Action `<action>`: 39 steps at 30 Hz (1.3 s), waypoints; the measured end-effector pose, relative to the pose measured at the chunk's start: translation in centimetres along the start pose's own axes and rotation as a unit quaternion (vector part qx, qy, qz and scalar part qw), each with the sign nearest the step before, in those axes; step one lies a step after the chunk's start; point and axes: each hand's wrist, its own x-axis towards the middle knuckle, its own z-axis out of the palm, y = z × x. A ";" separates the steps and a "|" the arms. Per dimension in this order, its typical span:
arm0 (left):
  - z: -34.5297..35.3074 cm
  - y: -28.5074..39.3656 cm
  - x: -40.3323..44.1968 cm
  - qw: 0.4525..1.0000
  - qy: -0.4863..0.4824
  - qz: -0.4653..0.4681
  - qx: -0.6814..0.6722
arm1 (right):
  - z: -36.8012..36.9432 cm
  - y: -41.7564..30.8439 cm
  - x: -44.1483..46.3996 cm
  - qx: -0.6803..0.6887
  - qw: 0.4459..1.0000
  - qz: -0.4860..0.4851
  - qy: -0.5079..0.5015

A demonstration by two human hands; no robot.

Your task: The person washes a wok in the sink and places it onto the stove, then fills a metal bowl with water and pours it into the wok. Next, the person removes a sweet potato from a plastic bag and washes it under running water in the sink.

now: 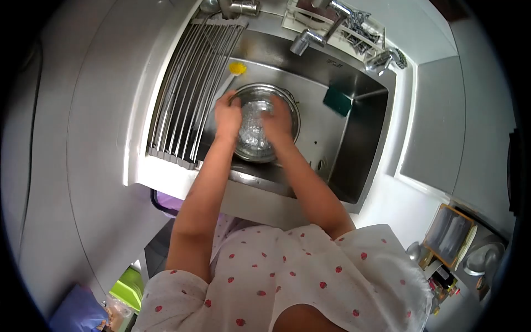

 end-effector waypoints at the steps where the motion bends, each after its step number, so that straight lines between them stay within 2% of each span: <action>1: -0.6 -1.4 -0.1 0.975 0.089 0.065 0.195 | -1.2 1.8 -0.1 -0.035 0.999 0.037 0.019; 2: -1.2 -3.0 0.1 0.900 0.175 0.128 0.378 | -2.1 3.3 -0.1 -0.070 0.994 0.072 0.036; 3: -1.6 -5.2 0.9 0.900 0.175 0.126 0.379 | -2.5 5.2 0.0 -0.070 0.994 0.073 0.034; 5: -2.4 -10.6 3.7 0.952 0.173 -0.092 0.237 | -2.8 8.2 0.0 -0.172 0.975 0.085 0.116; 6: -2.7 -13.2 5.2 0.952 0.172 -0.091 0.238 | -3.1 8.2 -0.1 -0.171 0.975 0.085 0.117; 8: -3.7 -17.7 8.1 0.900 0.162 -0.182 0.362 | -3.7 7.6 -0.1 -0.085 0.976 0.201 -0.018; 11: -4.0 -16.5 8.1 0.916 0.158 -0.229 0.288 | -3.2 9.4 -0.1 -0.099 0.979 0.177 0.027; 16: -2.4 -13.4 5.2 0.957 0.218 -0.191 0.010 | -4.6 9.5 -0.1 -0.048 0.982 0.175 0.047; 18: -2.0 -10.4 3.8 0.959 0.209 -0.173 -0.087 | -5.7 9.6 0.2 -0.013 0.983 0.173 0.058; 21: -1.5 -4.5 0.3 0.965 0.137 -0.146 -0.171 | -8.5 7.8 -0.5 0.026 0.982 0.171 0.076; 22: -0.6 -1.4 -2.0 0.974 0.117 -0.114 -0.158 | -9.9 6.6 -1.1 0.048 0.983 0.150 0.092; 24: 0.1 1.7 -4.9 0.973 0.068 -0.112 -0.192 | -12.9 4.1 -2.0 0.070 0.982 0.125 0.123; 26: 1.3 3.9 -7.4 0.965 0.101 -0.096 -0.224 | -15.5 2.1 -3.0 0.070 0.985 0.081 0.138; 27: 1.2 4.0 -7.7 0.968 0.072 -0.081 -0.228 | -16.2 2.8 -3.2 0.073 0.982 0.055 0.163; 28: 1.3 4.6 -8.5 0.970 0.040 -0.067 -0.231 | -17.1 2.5 -3.8 0.074 0.978 0.057 0.184; 30: 2.0 6.9 -11.3 0.976 0.053 -0.054 -0.204 | -19.0 1.1 -5.6 0.108 0.974 0.050 0.193; 31: 1.9 7.1 -11.9 0.979 0.008 -0.032 -0.201 | -20.3 -0.6 -7.0 0.084 0.973 0.072 0.203; 34: 1.2 8.1 -13.8 0.979 -0.090 0.008 -0.185 | -22.3 -1.4 -11.2 0.148 0.952 0.077 0.257; 36: 1.8 9.8 -16.2 0.980 -0.094 0.011 -0.176 | -23.5 -1.0 -13.9 0.132 0.946 0.076 0.285; 37: 2.0 10.7 -17.9 0.981 -0.112 0.013 -0.160 | -23.7 -1.2 -15.7 0.109 0.931 0.078 0.339; 38: 1.9 11.6 -19.4 0.976 -0.177 0.015 -0.123 | -24.7 -2.6 -18.1 0.170 0.923 0.091 0.334; 39: 1.7 11.5 -20.0 0.966 -0.216 0.015 -0.143 | -25.4 -3.0 -20.1 0.193 0.918 0.102 0.332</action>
